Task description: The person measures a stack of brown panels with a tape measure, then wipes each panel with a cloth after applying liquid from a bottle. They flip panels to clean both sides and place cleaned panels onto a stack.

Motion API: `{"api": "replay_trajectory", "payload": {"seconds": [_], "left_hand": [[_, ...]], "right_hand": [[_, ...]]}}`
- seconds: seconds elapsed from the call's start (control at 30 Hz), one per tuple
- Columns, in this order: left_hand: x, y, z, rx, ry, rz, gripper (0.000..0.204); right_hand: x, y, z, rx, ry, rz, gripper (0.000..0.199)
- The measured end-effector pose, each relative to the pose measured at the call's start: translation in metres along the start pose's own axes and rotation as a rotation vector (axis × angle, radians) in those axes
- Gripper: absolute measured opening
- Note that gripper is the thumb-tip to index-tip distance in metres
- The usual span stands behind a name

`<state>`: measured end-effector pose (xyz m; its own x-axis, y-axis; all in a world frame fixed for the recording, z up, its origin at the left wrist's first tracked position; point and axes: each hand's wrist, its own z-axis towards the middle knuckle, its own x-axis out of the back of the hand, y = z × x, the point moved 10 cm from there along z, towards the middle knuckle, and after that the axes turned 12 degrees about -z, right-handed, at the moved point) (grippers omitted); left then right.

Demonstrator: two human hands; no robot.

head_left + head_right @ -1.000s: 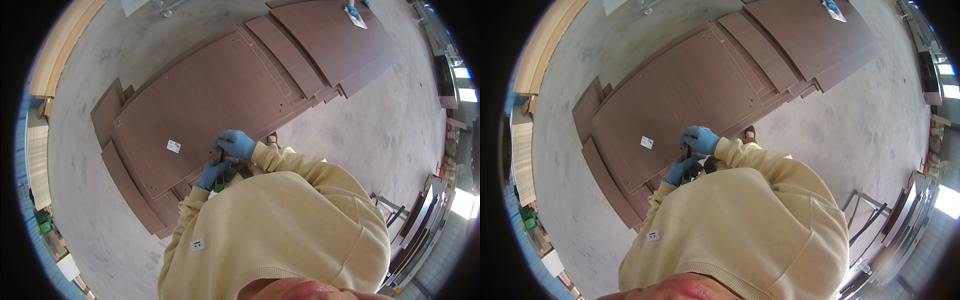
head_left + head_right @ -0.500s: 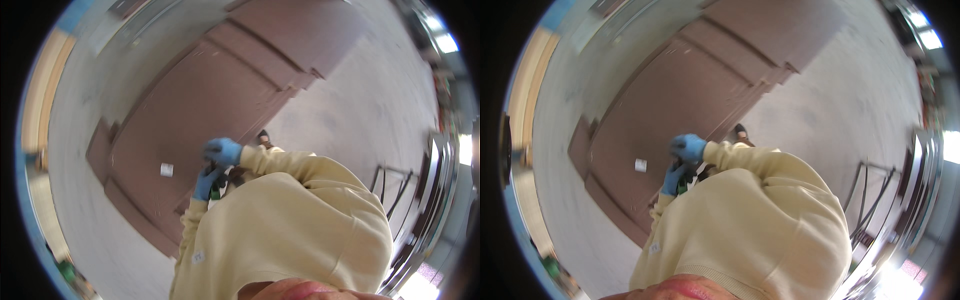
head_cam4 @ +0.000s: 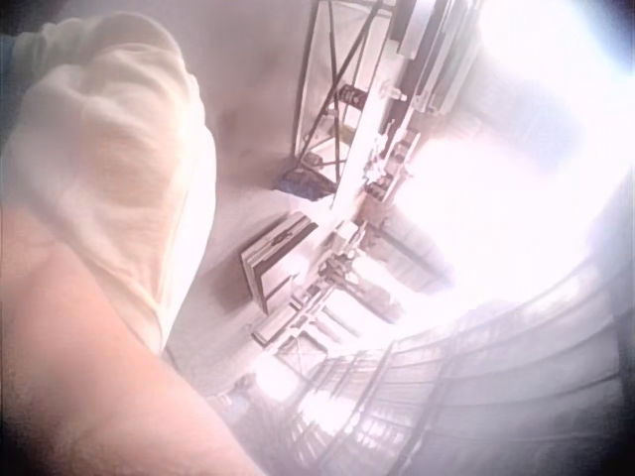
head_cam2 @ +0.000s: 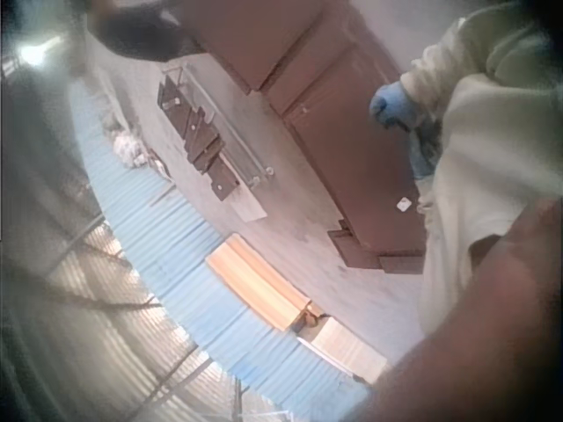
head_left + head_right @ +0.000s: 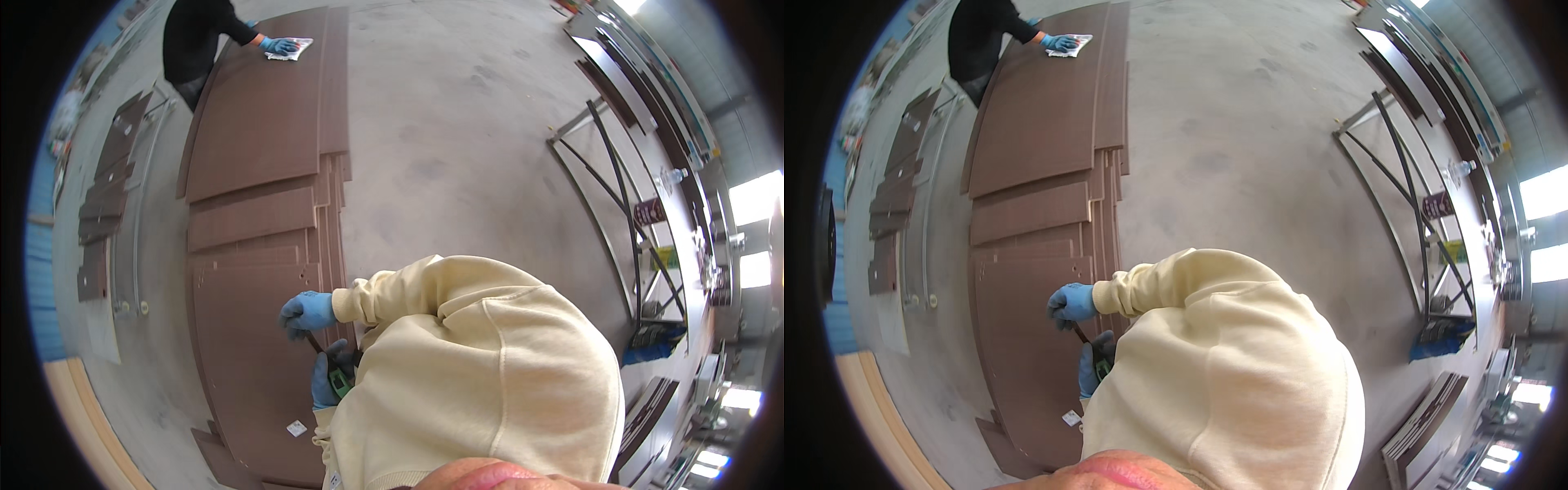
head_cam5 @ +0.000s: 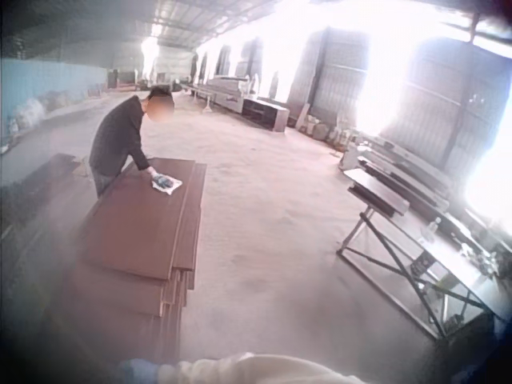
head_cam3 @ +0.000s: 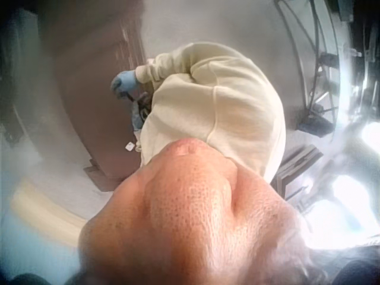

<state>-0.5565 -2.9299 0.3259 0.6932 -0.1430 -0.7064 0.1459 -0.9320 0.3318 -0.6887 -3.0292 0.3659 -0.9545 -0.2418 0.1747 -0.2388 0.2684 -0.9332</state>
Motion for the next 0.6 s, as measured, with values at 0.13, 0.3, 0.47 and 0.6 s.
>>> {"api": "replay_trajectory", "payload": {"seconds": [0.13, 0.3, 0.47, 0.6], "left_hand": [[-0.024, -0.007, 0.034, 0.112, -0.049, 0.303, 0.043], [-0.03, -0.021, 0.078, 0.187, -0.061, 0.525, 0.038], [-0.058, -0.065, 0.095, 0.418, -0.137, 0.571, 0.032], [-0.109, -0.087, 0.113, 0.437, -0.194, 0.756, 0.038]], "right_hand": [[0.034, 0.023, -0.033, 0.052, 0.071, -0.152, 0.028], [0.045, 0.048, -0.091, 0.05, 0.238, -0.203, 0.032], [0.061, 0.082, -0.151, -0.097, 0.41, 0.001, 0.036], [0.091, 0.113, -0.211, -0.156, 0.679, 0.227, 0.047]]}}
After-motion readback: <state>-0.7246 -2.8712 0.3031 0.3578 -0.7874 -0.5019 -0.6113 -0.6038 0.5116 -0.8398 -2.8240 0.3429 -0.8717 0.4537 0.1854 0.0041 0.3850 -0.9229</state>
